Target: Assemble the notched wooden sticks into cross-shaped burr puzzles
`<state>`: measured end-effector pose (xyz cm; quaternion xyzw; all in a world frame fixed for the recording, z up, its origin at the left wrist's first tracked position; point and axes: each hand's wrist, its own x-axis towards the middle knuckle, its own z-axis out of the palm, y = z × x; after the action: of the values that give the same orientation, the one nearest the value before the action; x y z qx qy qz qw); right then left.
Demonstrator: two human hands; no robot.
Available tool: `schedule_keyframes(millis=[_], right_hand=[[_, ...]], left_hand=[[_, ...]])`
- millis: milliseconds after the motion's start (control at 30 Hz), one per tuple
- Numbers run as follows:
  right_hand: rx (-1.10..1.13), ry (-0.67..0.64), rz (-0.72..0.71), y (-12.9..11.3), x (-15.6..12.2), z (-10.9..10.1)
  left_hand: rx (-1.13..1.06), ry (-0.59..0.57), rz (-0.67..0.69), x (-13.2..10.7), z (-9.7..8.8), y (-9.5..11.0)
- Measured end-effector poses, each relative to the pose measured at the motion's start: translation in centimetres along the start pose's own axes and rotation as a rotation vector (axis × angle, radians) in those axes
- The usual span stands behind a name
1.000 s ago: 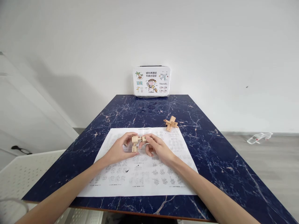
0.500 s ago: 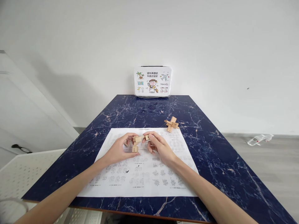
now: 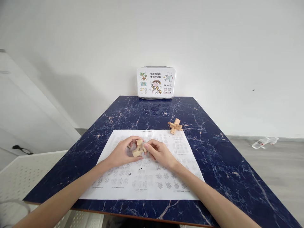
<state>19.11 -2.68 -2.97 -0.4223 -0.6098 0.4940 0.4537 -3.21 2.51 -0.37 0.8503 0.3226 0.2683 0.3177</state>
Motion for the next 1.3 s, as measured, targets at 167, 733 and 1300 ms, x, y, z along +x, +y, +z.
schedule_keyframes(millis=[167,733,1300], right_hand=[[0.063,0.011,-0.011,0.3,0.1,0.2],[0.099,-0.117,0.037,0.3,0.0,0.3],[0.012,-0.023,0.040,1.0,-0.6,1.3]], left_hand=[[0.063,-0.020,0.049,-0.3,0.1,-0.3],[0.076,-0.011,0.017,-0.2,0.0,-0.2],[0.230,-0.014,0.202,-0.4,0.6,-0.6]])
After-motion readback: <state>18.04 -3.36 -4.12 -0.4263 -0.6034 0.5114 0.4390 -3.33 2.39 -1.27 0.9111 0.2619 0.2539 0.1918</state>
